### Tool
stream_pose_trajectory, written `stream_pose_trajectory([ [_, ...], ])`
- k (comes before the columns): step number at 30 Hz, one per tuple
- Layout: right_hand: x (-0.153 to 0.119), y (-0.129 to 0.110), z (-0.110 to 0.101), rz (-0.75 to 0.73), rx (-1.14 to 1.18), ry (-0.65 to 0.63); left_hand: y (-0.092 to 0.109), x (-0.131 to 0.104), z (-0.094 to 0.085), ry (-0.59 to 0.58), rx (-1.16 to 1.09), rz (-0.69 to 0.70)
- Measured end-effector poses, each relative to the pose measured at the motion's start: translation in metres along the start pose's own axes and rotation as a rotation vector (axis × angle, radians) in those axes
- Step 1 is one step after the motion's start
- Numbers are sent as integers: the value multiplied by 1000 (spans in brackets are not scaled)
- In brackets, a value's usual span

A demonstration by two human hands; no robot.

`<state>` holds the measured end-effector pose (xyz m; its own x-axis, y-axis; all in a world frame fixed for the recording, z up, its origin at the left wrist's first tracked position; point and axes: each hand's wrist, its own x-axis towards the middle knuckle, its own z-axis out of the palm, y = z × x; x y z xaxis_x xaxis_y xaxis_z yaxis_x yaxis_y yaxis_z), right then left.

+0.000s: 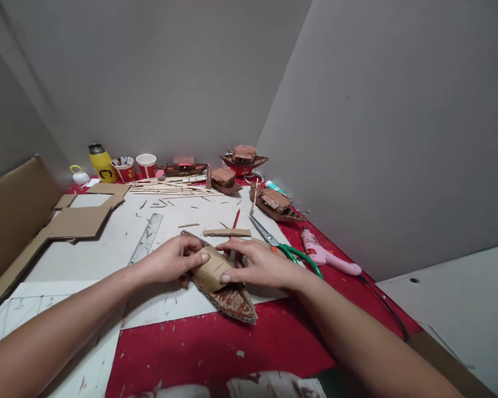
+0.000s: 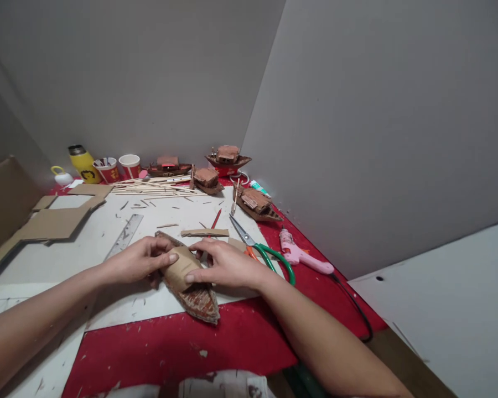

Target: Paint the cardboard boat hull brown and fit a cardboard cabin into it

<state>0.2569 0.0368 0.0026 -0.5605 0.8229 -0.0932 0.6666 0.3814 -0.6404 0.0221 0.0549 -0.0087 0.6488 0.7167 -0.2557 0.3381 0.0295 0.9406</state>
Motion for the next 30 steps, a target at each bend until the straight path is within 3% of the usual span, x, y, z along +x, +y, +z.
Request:
stream_pose_trajectory([
  [6, 0, 7, 3, -15, -36, -6, 0, 0, -2, -37, -7, -22],
  [19, 1, 6, 9, -21, 69, -53, -5, 2, 1, -3, 4, -1],
  [27, -3, 10, -5, 57, 64, -127, -6, 1, 2, 40, -84, -4],
  [30, -7, 12, -8, 67, -3, -91, -6, 2, 2, 76, -80, -16],
])
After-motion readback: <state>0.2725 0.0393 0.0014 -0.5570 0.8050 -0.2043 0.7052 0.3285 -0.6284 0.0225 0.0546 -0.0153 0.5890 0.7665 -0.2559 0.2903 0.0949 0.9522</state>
